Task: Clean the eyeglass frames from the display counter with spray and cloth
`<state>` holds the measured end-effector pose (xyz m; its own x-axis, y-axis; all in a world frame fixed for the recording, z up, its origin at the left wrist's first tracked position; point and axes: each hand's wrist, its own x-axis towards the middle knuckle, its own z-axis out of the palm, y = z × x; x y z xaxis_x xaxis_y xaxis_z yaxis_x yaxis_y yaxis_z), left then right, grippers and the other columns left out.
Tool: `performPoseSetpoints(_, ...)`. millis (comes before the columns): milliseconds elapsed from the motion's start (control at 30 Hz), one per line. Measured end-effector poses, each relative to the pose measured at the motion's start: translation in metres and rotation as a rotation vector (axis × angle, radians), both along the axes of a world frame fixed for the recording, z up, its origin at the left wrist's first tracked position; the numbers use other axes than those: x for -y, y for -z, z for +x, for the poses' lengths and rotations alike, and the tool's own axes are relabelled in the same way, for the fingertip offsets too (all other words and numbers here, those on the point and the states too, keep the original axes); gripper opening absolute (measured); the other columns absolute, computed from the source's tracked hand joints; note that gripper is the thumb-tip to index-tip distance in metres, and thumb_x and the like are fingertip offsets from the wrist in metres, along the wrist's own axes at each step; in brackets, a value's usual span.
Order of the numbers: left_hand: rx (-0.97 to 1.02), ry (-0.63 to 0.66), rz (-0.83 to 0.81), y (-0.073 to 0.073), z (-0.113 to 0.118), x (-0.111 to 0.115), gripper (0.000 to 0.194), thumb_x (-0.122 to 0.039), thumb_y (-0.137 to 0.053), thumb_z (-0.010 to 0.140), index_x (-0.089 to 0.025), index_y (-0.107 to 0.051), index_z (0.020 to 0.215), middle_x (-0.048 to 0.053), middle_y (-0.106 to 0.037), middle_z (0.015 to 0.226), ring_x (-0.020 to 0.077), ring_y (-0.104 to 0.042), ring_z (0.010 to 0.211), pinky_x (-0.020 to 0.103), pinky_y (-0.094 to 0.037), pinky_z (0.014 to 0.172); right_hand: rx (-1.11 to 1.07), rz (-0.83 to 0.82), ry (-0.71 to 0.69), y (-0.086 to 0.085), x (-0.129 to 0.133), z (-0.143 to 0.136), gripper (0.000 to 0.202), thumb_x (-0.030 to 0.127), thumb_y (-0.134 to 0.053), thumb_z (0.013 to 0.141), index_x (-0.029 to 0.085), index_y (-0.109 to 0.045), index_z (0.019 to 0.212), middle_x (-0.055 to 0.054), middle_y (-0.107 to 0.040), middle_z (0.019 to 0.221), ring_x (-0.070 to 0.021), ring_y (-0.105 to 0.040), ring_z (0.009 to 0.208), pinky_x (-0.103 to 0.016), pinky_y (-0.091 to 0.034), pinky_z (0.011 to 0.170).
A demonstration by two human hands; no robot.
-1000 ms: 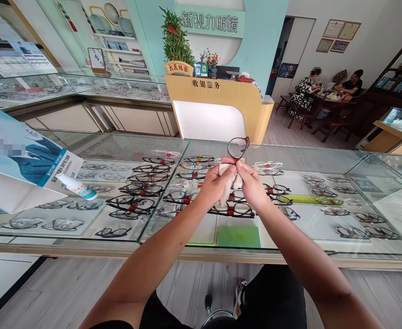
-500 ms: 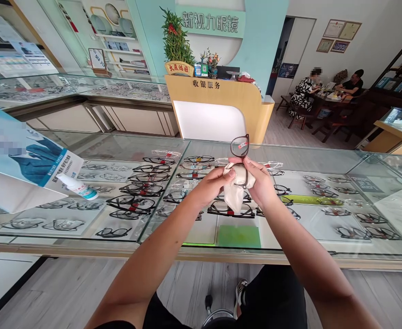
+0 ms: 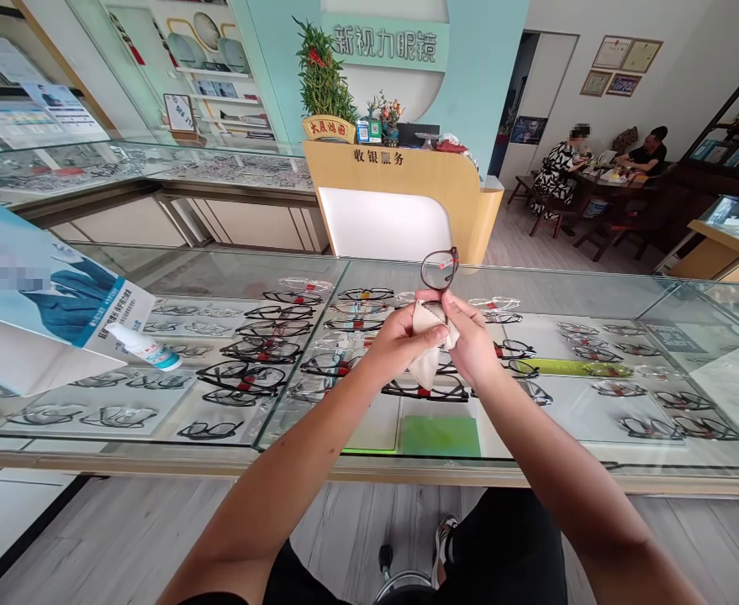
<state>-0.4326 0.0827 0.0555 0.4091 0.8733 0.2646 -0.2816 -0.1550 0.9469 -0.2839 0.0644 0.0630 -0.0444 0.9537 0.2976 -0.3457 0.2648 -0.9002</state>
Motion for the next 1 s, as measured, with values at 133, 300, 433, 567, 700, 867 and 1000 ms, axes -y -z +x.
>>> performPoseSetpoints(133,0.060,-0.077,0.003,0.000,0.005,0.002,0.064,-0.066,-0.110,0.067,-0.018,-0.075,0.089,-0.001,-0.070,0.077,0.0151,-0.059,0.070,0.028,-0.047,0.066,0.033,0.031,0.014,0.006,-0.001,-0.003,0.055,0.086,-0.082,0.095,0.035,-0.095,0.109,-0.006,-0.086,0.123,-0.0345,-0.075,0.132,-0.048,-0.061,0.113)
performPoseSetpoints(300,0.072,-0.177,-0.004,0.002,0.008,0.003,0.072,-0.082,-0.103,0.069,-0.018,-0.077,0.089,-0.001,-0.067,0.074,0.0143,-0.056,0.068,0.028,-0.046,0.065,0.042,0.074,-0.029,0.012,-0.003,-0.004,0.054,0.085,-0.078,0.100,0.036,-0.095,0.114,-0.004,-0.086,0.136,-0.0344,-0.067,0.151,-0.049,-0.054,0.129)
performPoseSetpoints(433,0.071,-0.271,0.052,0.004,0.010,0.003,0.071,-0.086,-0.097,0.075,-0.019,-0.073,0.079,-0.002,-0.061,0.070,0.0134,-0.050,0.067,0.029,-0.044,0.065,0.084,0.083,-0.046,0.017,-0.005,-0.004,0.058,0.086,-0.075,0.102,0.035,-0.095,0.120,-0.004,-0.086,0.132,-0.0321,-0.068,0.147,-0.048,-0.053,0.130)
performPoseSetpoints(567,0.051,-0.320,0.071,0.004,0.010,0.002,0.074,-0.092,-0.091,0.078,-0.020,-0.072,0.077,-0.003,-0.057,0.068,0.0133,-0.046,0.065,0.030,-0.041,0.063,0.084,0.047,-0.054,0.014,-0.005,-0.005,0.062,0.089,-0.080,0.095,0.034,-0.095,0.118,-0.004,-0.087,0.124,-0.0330,-0.073,0.135,-0.048,-0.058,0.123)
performPoseSetpoints(700,-0.003,-0.240,0.054,0.006,0.003,-0.003,0.078,-0.097,-0.083,0.084,-0.021,-0.068,0.078,-0.003,-0.053,0.069,0.0133,-0.042,0.065,0.030,-0.037,0.063,0.001,-0.010,-0.069,0.002,-0.001,-0.003,0.056,0.085,-0.090,0.087,0.033,-0.097,0.107,-0.005,-0.088,0.121,-0.0347,-0.077,0.127,-0.048,-0.064,0.112)
performPoseSetpoints(867,-0.042,-0.061,0.013,0.007,-0.009,-0.008,0.072,-0.089,-0.089,0.085,-0.020,-0.071,0.084,0.000,-0.060,0.077,0.0170,-0.051,0.072,0.032,-0.042,0.069,-0.034,-0.046,-0.078,-0.008,-0.002,0.008,0.049,0.077,-0.094,0.083,0.030,-0.095,0.097,-0.006,-0.089,0.115,-0.0360,-0.079,0.128,-0.049,-0.066,0.107)
performPoseSetpoints(1000,-0.069,0.062,0.017,0.003,-0.016,-0.007,0.065,-0.082,-0.094,0.085,-0.020,-0.077,0.094,0.002,-0.065,0.080,0.0190,-0.057,0.076,0.031,-0.045,0.069,-0.042,-0.097,-0.091,-0.007,-0.006,0.013,0.051,0.076,-0.092,0.084,0.027,-0.094,0.097,-0.009,-0.091,0.105,-0.0363,-0.083,0.119,-0.046,-0.068,0.095)
